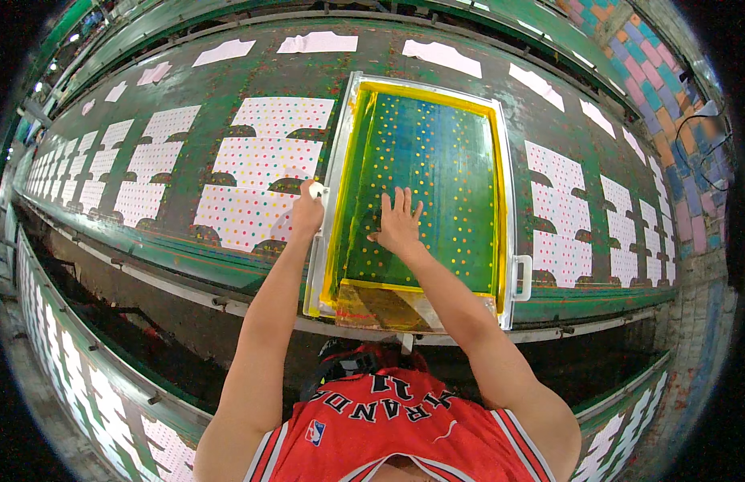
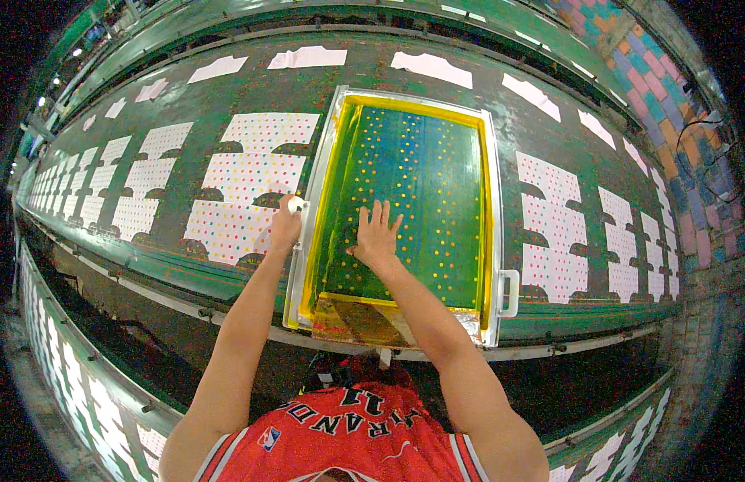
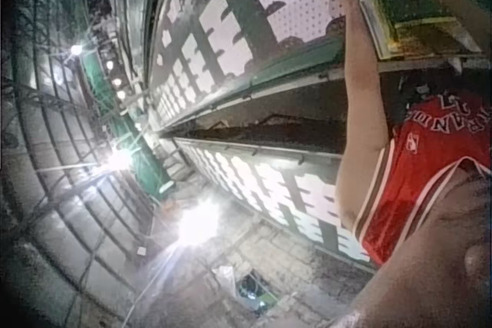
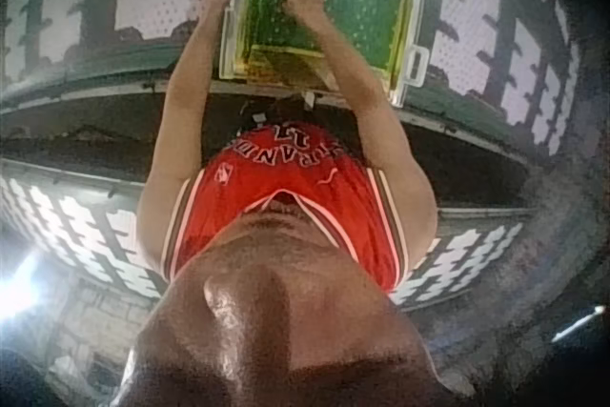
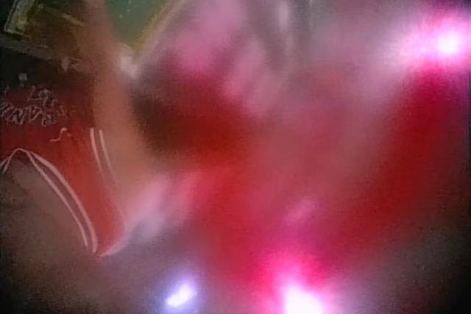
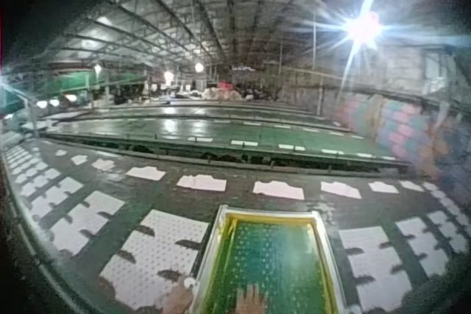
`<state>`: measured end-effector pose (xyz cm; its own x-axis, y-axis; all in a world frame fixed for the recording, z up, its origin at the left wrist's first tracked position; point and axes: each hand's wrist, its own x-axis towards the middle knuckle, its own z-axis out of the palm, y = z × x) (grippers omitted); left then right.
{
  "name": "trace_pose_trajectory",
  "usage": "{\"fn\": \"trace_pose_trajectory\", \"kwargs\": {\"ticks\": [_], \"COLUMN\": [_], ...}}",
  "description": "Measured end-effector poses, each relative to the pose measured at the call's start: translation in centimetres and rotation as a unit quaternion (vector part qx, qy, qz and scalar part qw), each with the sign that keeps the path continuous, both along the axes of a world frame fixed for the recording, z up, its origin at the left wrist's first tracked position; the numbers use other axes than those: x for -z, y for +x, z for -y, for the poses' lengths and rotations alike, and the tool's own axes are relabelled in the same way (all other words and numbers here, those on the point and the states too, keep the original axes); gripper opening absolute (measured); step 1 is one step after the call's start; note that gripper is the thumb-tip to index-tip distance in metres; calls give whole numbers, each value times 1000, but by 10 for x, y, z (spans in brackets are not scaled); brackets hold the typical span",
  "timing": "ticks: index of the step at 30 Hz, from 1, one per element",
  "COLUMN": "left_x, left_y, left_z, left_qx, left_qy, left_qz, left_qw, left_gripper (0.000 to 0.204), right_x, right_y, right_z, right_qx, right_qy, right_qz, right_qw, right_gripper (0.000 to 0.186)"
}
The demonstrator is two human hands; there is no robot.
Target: The person uses a squeegee to spread green ink across a screen printing frame placed over a white t-shirt on a conveyor belt. The person repeatedly pulls the squeegee across the screen to evenly coat the surface, then lifts the frame and moves it along the belt to the next position.
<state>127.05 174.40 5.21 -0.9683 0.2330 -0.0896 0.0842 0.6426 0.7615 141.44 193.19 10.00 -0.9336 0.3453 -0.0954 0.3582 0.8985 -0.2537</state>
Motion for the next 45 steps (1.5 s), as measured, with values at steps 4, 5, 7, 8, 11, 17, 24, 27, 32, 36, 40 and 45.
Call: {"fn": "trace_pose_trajectory", "kwargs": {"ticks": [4,5,7,8,11,17,24,27,32,36,40,45], "left_x": [7,9,14,15,17,10,4,5,6,9,12,11], "left_y": [-2,-2,-3,-4,-4,0,0,0,0,0,0,1], "left_z": [1,1,2,2,2,1,0,0,2,2,1,1], "left_qx": [16,16,16,12,8,9,4,4,9,10,9,8], "left_qy": [8,11,17,22,23,12,-23,-12,-2,-2,18,8], "left_qz": [-48,-54,-42,-33,-34,-44,-36,-39,-43,-64,-76,-74], "left_qw": [999,998,999,999,999,999,999,999,999,998,997,997], "left_gripper": [48,48,48,48,50,52,52,52,51,51,51,51], "right_x": [3,4,4,5,3,1,-1,0,-2,-13,-20,-12], "right_y": [3,3,4,4,3,3,-2,2,8,-10,-37,-65], "right_z": [2,3,2,2,0,4,2,11,21,-16,-59,-82], "right_qx": [17,13,15,9,5,0,-7,-31,-42,27,110,137], "right_qy": [-2,-15,-9,-10,-9,-15,-11,-7,-11,-32,-15,-10], "right_qz": [-22,-17,-51,-7,10,-25,-32,-18,10,-34,-84,-57], "right_qw": [1000,1000,999,1000,1000,1000,999,999,999,999,990,989], "right_gripper": [107,107,107,107,106,105,107,108,111,106,103,104]}}
